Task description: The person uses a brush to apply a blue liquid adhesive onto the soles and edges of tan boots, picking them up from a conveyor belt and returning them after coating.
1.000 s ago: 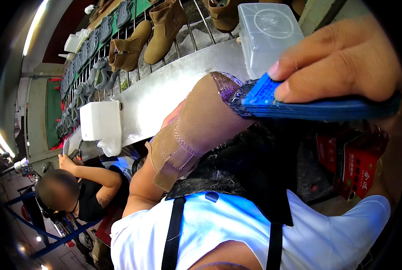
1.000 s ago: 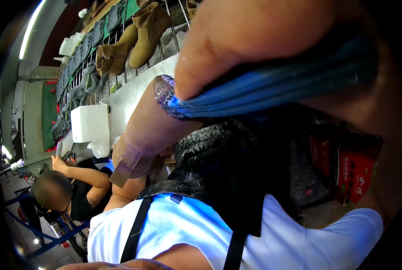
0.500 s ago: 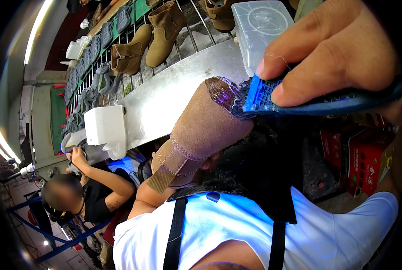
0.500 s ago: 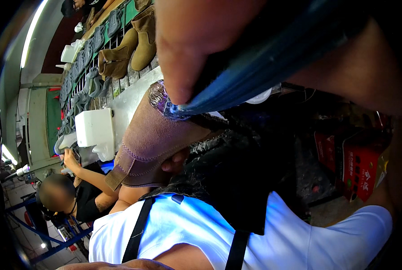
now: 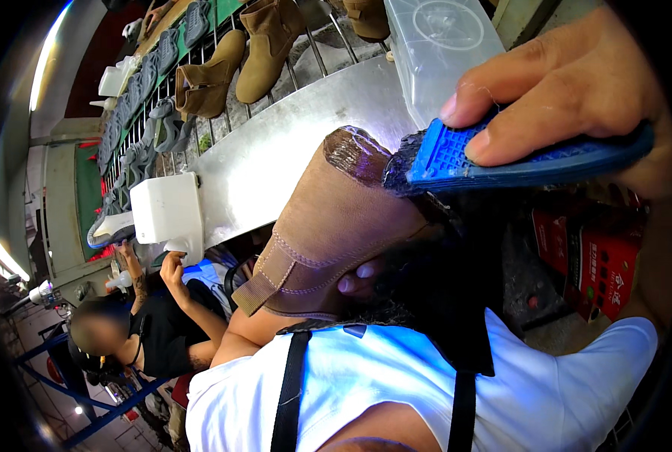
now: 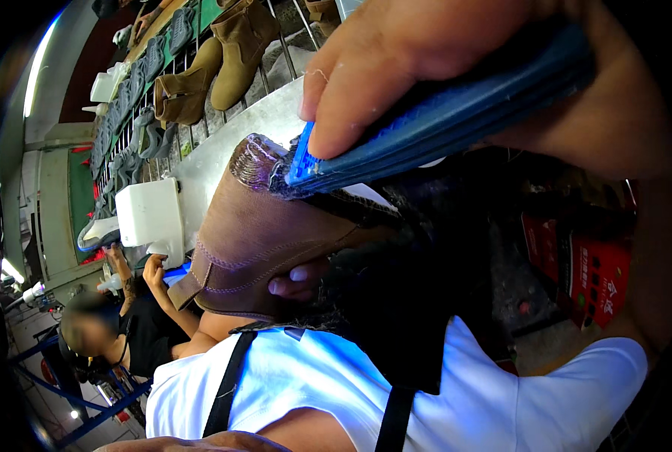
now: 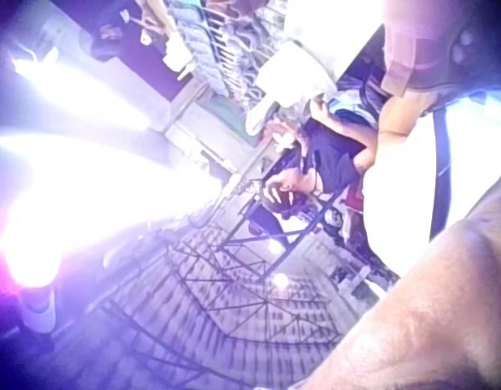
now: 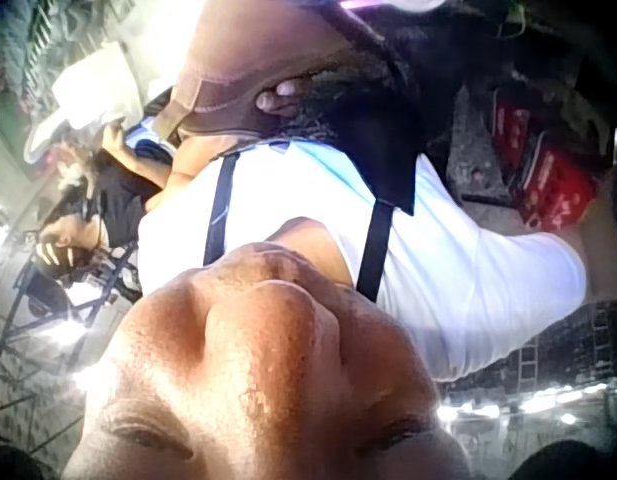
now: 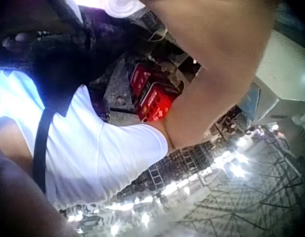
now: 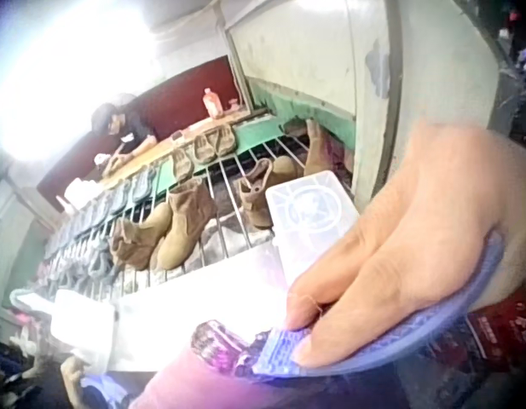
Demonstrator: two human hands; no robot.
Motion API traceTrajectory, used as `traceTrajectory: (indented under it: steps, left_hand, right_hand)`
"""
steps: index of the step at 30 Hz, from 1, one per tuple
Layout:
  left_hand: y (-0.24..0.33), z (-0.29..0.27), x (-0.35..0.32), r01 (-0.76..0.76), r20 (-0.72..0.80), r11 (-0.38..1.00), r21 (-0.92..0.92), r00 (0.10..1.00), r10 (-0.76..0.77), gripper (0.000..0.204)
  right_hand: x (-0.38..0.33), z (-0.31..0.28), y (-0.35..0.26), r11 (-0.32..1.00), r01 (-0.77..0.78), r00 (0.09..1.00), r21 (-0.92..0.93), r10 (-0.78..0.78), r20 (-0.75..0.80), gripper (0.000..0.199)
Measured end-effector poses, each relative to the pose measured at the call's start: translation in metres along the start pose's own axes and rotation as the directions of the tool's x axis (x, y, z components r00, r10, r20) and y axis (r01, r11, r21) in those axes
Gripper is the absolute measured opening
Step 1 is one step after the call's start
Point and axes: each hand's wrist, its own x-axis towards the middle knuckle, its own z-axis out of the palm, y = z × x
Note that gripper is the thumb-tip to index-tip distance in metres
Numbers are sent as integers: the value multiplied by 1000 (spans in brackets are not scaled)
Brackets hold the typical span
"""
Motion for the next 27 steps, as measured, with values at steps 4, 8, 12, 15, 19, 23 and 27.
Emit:
traceTrajectory:
  steps: [4, 8, 12, 15, 19, 23, 27]
  left_hand:
    - [-7, -6, -17, 98, 8, 994, -49, 995, -98, 65]
    - [-8, -12, -23, 122, 14, 989, -86, 993, -121, 66]
    - [-8, -12, -27, 104, -4, 989, -110, 994, -105, 68]
    - [-8, -4, -29, 78, -29, 979, -186, 996, -85, 69]
    - [-3, -5, -26, 128, -19, 976, -176, 991, -133, 70]
    - [0, -2, -26, 161, -64, 980, -121, 984, -169, 72]
    - [-3, -4, -26, 165, -59, 981, -103, 983, -172, 67]
  right_hand:
    - [10, -19, 2, 999, 30, 994, -28, -27, 110, 25]
    - [13, -16, 13, 1000, 22, 996, 21, -24, 86, 23]
    - [8, 3, 29, 996, 56, 998, 67, -54, -26, 21]
    - [5, 12, 36, 992, 55, 998, 114, -50, -49, 19]
    - [-2, 22, 40, 983, 39, 996, 182, -23, -91, 16]
    - [-10, 33, 48, 962, 51, 990, 268, -13, -142, 15]
    - [-13, 42, 55, 940, 70, 987, 334, -17, -160, 14]
